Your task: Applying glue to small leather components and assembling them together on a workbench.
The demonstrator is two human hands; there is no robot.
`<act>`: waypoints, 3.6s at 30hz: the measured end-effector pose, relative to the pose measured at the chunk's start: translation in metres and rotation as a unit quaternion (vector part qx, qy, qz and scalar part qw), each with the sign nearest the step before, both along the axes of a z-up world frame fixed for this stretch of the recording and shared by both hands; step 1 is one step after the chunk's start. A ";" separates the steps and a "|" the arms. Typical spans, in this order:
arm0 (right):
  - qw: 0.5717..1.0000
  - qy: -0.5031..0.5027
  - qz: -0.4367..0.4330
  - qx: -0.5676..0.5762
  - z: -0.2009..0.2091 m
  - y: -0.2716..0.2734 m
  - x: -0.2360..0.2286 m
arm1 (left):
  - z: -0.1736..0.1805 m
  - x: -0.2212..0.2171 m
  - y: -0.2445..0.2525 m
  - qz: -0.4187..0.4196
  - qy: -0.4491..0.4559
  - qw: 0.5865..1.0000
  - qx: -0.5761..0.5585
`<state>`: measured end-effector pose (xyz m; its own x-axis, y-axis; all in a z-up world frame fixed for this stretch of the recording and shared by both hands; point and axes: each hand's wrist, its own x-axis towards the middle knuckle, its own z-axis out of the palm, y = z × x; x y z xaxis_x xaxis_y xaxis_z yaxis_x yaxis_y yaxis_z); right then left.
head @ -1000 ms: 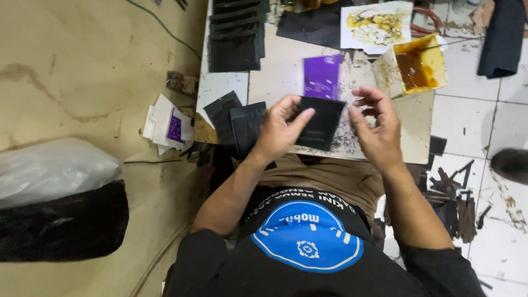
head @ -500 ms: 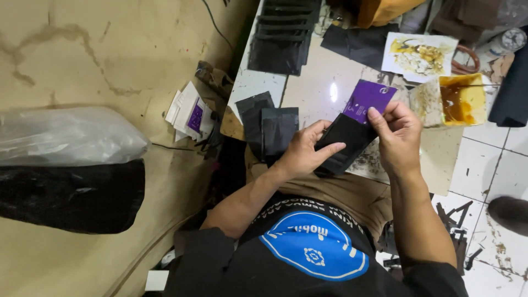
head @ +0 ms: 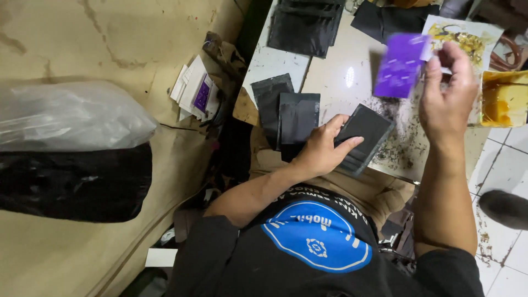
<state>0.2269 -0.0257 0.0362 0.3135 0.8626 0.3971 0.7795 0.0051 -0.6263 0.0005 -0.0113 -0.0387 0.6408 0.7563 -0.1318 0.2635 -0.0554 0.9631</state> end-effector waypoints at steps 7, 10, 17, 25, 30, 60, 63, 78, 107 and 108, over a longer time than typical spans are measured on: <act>0.995 0.099 -0.012 -0.024 0.003 -0.059 -0.028 | 0.004 0.010 -0.008 0.020 -0.014 0.999 -0.029; 0.939 0.306 -0.045 -0.150 -0.001 -0.073 -0.048 | 0.011 0.014 -0.011 0.035 -0.059 0.998 -0.004; 0.900 0.425 0.018 -0.097 -0.028 -0.074 -0.040 | 0.034 -0.003 0.017 0.027 0.007 0.992 0.127; 0.998 -0.042 -0.024 -0.028 -0.054 -0.106 -0.004 | 0.041 -0.075 0.074 -0.024 0.274 0.881 0.385; 0.951 -0.263 -0.139 -0.086 -0.064 -0.157 0.023 | 0.023 -0.077 0.087 -0.061 0.286 0.860 0.418; 0.989 0.009 -0.087 0.122 0.022 -0.162 0.048 | 0.016 0.054 0.077 -0.156 0.186 0.879 0.410; 0.985 -0.099 -0.121 0.070 0.025 -0.162 0.078 | 0.013 0.058 0.081 -0.185 0.190 0.900 0.346; 0.975 -0.198 -0.022 -0.101 0.018 -0.102 0.127 | 0.058 0.050 0.069 -0.184 0.046 0.982 0.013; 0.975 -0.063 -0.004 -0.213 0.086 -0.100 0.111 | 0.048 0.043 0.102 -0.186 0.109 0.976 -0.029; 0.971 -0.060 -0.014 -0.231 0.084 -0.100 0.110 | 0.047 0.041 0.102 -0.190 0.099 0.976 -0.022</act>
